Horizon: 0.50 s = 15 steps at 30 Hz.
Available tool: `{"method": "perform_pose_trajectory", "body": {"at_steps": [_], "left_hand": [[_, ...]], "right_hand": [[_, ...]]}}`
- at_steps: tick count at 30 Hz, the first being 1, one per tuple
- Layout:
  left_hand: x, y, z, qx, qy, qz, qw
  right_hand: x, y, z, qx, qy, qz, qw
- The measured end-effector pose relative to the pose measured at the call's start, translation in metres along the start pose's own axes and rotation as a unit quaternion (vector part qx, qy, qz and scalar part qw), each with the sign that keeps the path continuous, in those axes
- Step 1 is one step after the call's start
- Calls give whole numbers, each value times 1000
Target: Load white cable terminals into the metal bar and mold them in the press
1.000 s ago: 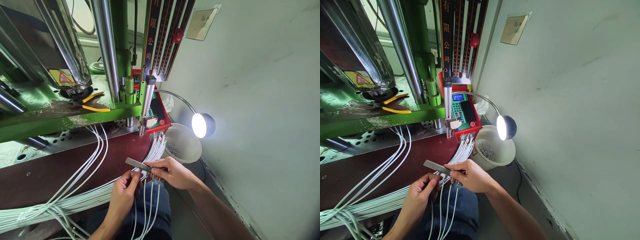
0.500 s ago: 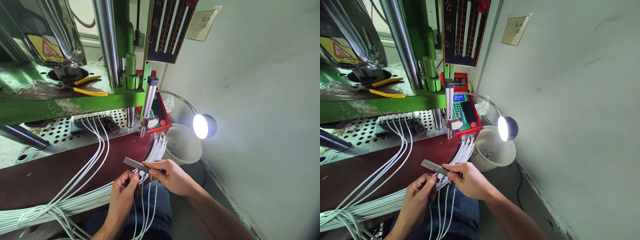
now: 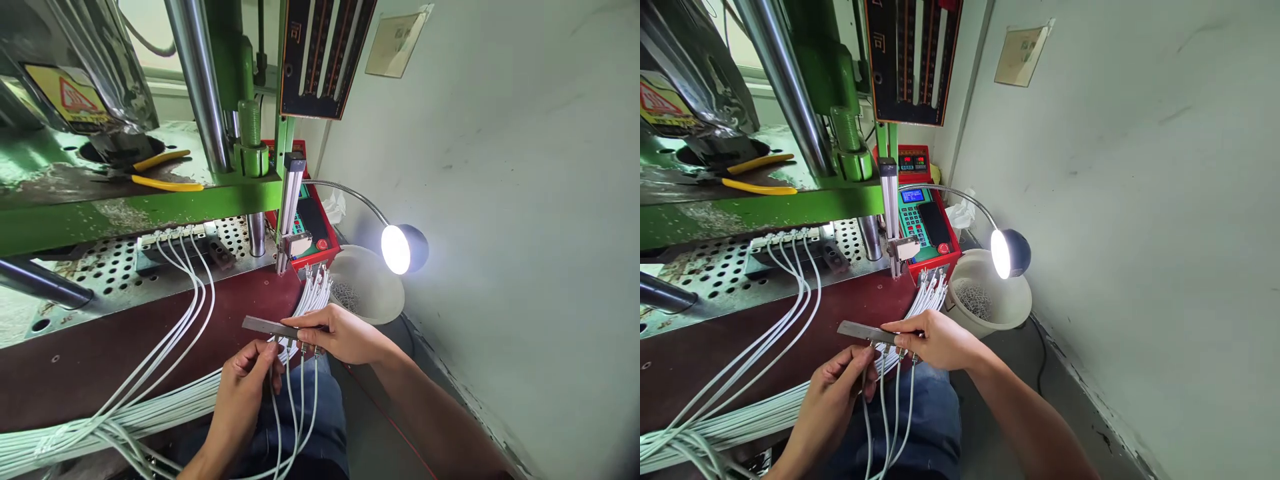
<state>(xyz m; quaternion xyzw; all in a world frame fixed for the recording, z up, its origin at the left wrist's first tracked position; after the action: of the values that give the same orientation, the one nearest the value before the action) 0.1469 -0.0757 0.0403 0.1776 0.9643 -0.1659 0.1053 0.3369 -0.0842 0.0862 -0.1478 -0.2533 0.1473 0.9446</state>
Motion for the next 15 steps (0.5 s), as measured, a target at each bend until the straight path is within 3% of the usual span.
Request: {"method": "perform_pose_trajectory", "body": {"at_steps": [6,11,15], "left_hand": [[9,2,7,67,-22,29,997],[12,-29,-8,-43,140,-55,988],[31,-41,-52,-139,182,-111,967]], "right_hand": [[9,29,-10,6,-37,9,999],[11,55,-8,-1,-57,41,998],[4,70,-6,-8,-148,-9,989]]}}
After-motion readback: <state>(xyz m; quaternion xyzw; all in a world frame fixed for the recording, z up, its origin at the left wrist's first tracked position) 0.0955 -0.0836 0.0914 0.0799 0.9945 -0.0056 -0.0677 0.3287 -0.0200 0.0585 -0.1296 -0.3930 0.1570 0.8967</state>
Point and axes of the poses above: each hand's wrist, its own y-axis towards the middle knuckle, its own x-axis out of the back of the hand, z = x × y, the point moved 1 cm from there along y, towards the middle knuckle, and after that the axes turned 6 degrees about -x, right-handed, at the moved point
